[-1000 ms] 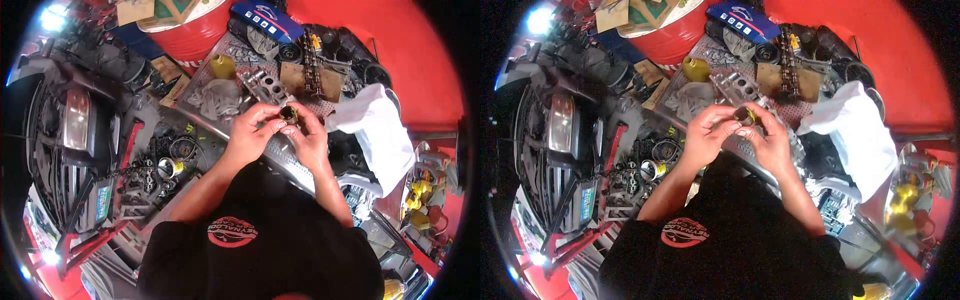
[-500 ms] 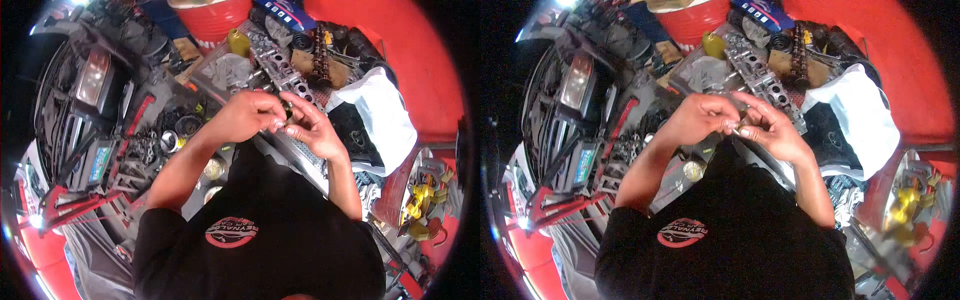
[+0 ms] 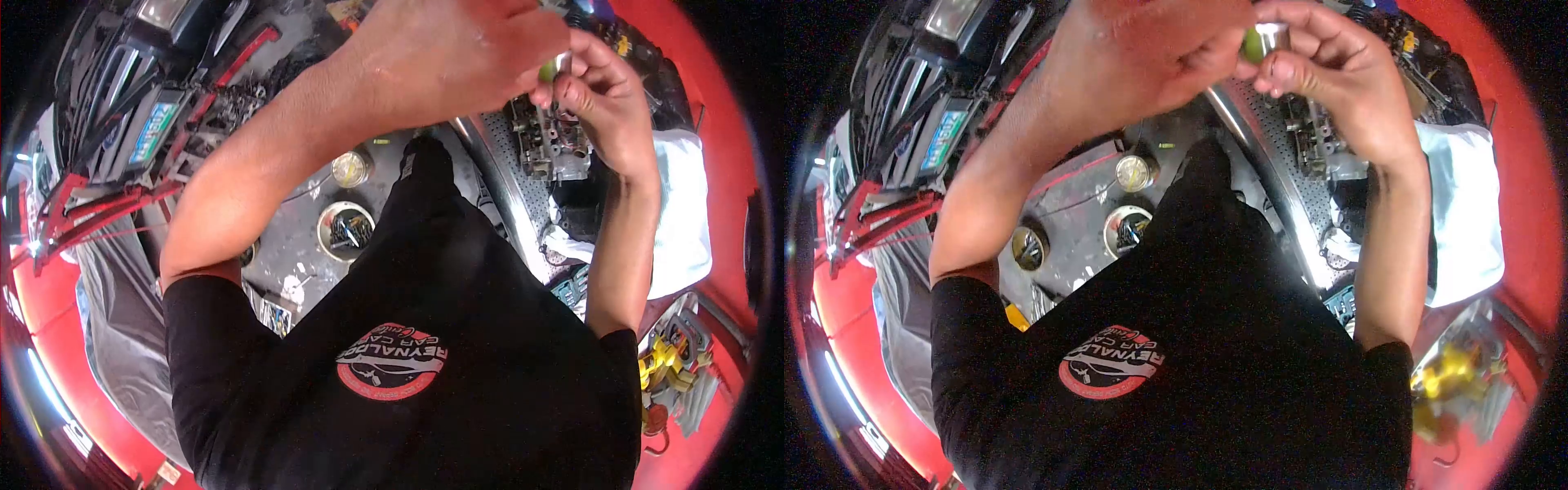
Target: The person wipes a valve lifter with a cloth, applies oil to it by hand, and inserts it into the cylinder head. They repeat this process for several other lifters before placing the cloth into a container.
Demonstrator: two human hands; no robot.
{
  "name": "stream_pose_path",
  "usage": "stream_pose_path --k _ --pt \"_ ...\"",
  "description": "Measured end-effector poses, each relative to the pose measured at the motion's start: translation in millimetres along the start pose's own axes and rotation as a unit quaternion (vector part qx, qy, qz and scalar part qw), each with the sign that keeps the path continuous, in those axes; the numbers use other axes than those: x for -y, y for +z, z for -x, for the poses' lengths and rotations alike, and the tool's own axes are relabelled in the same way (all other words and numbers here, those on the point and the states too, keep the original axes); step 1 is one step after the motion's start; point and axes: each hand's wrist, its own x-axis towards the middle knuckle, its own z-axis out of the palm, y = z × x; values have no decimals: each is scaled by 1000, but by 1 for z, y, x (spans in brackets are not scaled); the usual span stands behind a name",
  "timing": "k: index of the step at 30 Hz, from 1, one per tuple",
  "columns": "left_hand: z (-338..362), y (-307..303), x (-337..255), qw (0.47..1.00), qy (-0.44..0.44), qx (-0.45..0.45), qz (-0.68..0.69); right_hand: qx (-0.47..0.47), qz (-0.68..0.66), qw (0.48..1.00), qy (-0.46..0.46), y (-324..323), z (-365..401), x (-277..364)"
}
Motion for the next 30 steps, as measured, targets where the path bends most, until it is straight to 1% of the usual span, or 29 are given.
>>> stream_pose_path --k 2,5,8,9,11,12,13,15,16,17,18,20,21,23,24,26,27,30 --pt "4 4 9 995 56 -80 -26 5 6 1000 -2 -3 -4 -9" --pt "4 -5 18 987 104 -85 -89 27 -16 999 -36 6 -13 -7" --pt "0 -2 28 978 132 -127 -98 -28 -95 995 2 11 -23 2" --pt "-1 -2 31 975 137 -134 -109 -27 -119 992 -16 13 -25 0" --pt "-2 -5 34 977 126 -120 -121 -44 -153 986 -38 21 -30 -5" --pt "2 -7 35 981 111 -99 -121 -53 -171 983 -49 25 -31 -10" --pt "6 -9 37 985 102 -82 -112 -60 -135 988 -46 26 -29 -19" --pt "13 -11 41 991 93 -52 -86 -74 -153 985 -36 37 -30 -25" --pt "19 -10 39 994 71 -52 -60 -83 -160 983 -34 43 -31 -27" --pt "24 -9 37 997 48 -52 -33 -94 -215 972 -30 49 -31 -29" --pt "30 -11 36 998 48 -24 -40 -107 -296 949 -15 55 -32 -32" --pt "41 -17 39 997 48 30 -55 -138 -316 938 19 60 -33 -40" --pt "51 -18 39 994 34 72 -75 -166 -324 930 42 62 -32 -46" --pt "71 -6 41 998 29 42 -45 -236 -346 904 88 75 -33 -60" --pt "80 1 41 999 26 28 -28 -251 -378 886 92 85 -35 -65" --pt "91 12 39 1000 -12 4 -3 -288 -395 869 75 96 -36 -85" --pt "96 17 36 999 -34 -7 10 -332 -397 852 75 103 -39 -88" --pt "112 32 29 991 -101 60 65 -372 -408 830 83 104 -47 -102"
